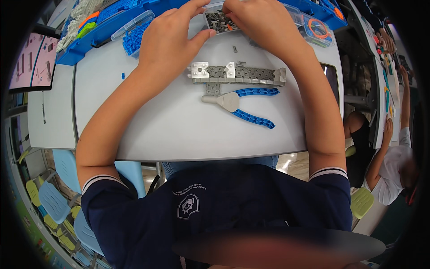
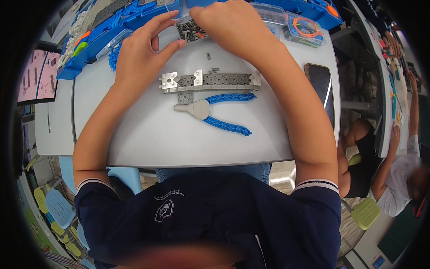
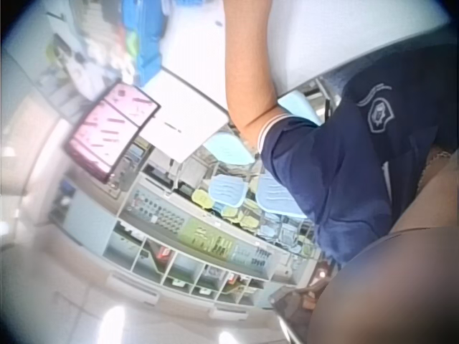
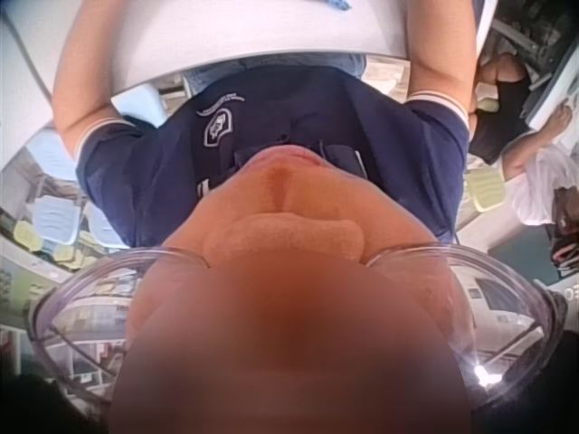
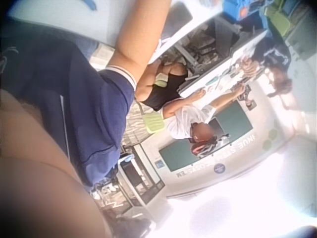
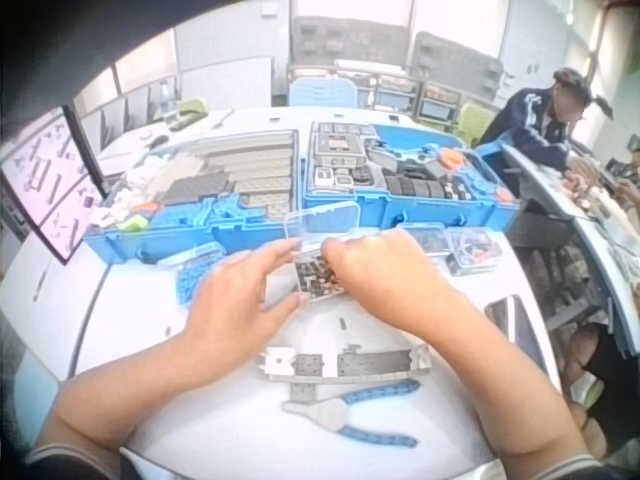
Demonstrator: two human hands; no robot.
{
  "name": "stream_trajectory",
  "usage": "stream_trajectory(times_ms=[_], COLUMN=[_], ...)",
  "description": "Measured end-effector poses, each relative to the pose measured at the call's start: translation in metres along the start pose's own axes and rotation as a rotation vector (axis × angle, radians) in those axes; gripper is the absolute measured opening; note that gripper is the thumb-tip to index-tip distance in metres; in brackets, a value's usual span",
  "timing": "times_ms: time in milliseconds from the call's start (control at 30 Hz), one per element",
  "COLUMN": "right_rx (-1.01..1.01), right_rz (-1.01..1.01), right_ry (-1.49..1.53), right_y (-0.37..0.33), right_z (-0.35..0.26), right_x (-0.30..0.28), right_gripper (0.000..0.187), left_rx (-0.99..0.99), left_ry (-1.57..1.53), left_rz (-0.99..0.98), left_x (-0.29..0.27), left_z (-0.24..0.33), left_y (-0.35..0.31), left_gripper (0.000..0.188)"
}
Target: The person assembles a modular building kit by connecting gray and white plastic pieces on a white table. They use a small white tool to press components together, then open a blue storage case to retrieve additional parts and small screws from a clear container.
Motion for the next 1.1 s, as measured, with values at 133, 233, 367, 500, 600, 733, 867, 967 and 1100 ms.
stream_trajectory(times_ms=[133,233,367,500,600,733,867,967,1100], right_rx=[0.085,0.187,0.210,0.116,0.081,0.071,0.218,0.434,0.336], right_rz=[-0.095,0.041,-0.078,-0.099,-0.075,-0.084,-0.104,-0.421,-0.570], right_ry=[0.023,0.386,0.293,0.110,0.045,0.037,0.311,0.569,0.652], right_y=[0.002,0.005,0.004,0.003,0.000,0.001,0.007,0.005,0.002], right_z=[0.001,0.007,0.008,0.003,0.003,0.001,0.006,0.019,0.018], right_x=[-0.002,-0.019,-0.019,-0.005,0.002,0.002,-0.013,-0.022,-0.033], right_gripper=[0.012,0.011,0.012,0.013,0.015,0.015,0.014,0.014,0.014], left_rx=[-0.004,-0.004,-0.024,-0.026,-0.024,-0.014,-0.021,-0.020,-0.026], left_ry=[-0.004,-0.007,-0.020,-0.016,-0.009,0.000,-0.011,-0.027,-0.041], left_rz=[0.000,0.007,-0.001,-0.006,-0.008,-0.004,0.002,0.004,0.008], left_x=[0.000,0.000,0.000,0.000,0.000,0.000,0.000,0.000,0.000], left_z=[0.000,0.000,0.001,0.000,0.000,0.001,0.001,0.000,-0.001], left_y=[0.000,0.000,0.000,0.000,0.000,0.000,0.000,0.000,0.001], left_gripper=[0.059,0.059,0.059,0.060,0.060,0.060,0.060,0.060,0.060])
Point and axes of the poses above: each hand's wrist, its own y-axis towards the middle knuckle, its own x-axis out of the palm, z = x × y, the point moved 4 cm from there along y, towards the middle knuckle, and after that the axes turned 7 degrees about z, right-handed, at the moved point
